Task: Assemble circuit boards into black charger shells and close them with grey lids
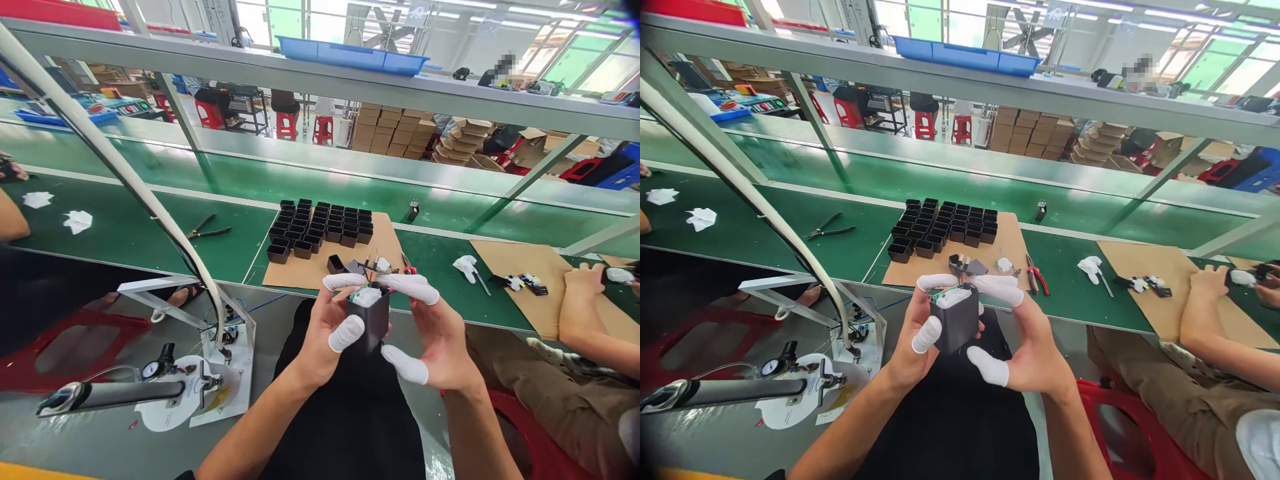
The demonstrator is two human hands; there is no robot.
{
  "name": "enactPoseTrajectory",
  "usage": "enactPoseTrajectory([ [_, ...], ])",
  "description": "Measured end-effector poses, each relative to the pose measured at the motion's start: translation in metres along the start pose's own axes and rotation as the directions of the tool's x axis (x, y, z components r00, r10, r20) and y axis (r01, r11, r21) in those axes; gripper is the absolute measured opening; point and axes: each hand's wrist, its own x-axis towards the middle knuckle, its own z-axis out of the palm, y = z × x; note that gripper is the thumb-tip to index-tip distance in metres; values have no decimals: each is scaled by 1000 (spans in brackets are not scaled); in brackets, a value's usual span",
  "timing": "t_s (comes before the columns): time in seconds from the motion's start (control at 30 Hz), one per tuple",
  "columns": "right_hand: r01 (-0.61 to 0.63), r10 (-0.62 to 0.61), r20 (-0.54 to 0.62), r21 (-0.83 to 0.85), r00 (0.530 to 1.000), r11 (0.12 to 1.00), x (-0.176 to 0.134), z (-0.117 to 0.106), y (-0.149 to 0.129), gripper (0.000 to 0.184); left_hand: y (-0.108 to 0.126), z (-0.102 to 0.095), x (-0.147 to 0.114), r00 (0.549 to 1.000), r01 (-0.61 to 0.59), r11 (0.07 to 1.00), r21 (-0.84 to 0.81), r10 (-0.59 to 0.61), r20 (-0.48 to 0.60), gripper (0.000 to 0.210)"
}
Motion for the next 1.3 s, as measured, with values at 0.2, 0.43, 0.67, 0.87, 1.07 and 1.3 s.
enactPoseTrajectory([
  [0.2, -10, 10, -43, -7, 999, 1000, 0, 3, 20, 82, -9, -7, 10, 991, 118, 993, -30, -119, -53, 55],
  [0.43, -149, 161, -76, 143, 984, 978, -9, 1, 54, 70, -22, -16, 31, 970, 152, 970, 191, -109, -217, 46],
  [0.67, -447, 467, -25, 248, 884, 859, -41, -1, 79, 56, -42, -35, 8, 970, 87, 955, 282, -17, -242, 50],
  [0.87, -543, 557, -2, 220, 831, 811, -20, 16, 53, 41, -26, -41, -11, 904, 192, 965, 180, -103, -415, 48],
  [1.07, -594, 612, 19, 269, 790, 758, -5, 40, 21, 39, 0, -41, -16, 879, 200, 960, 194, -88, -469, 53],
  [1.3, -553, 577, 21, 314, 817, 772, -3, 45, 19, 38, 4, -41, -18, 897, 147, 967, 209, -41, -440, 50],
])
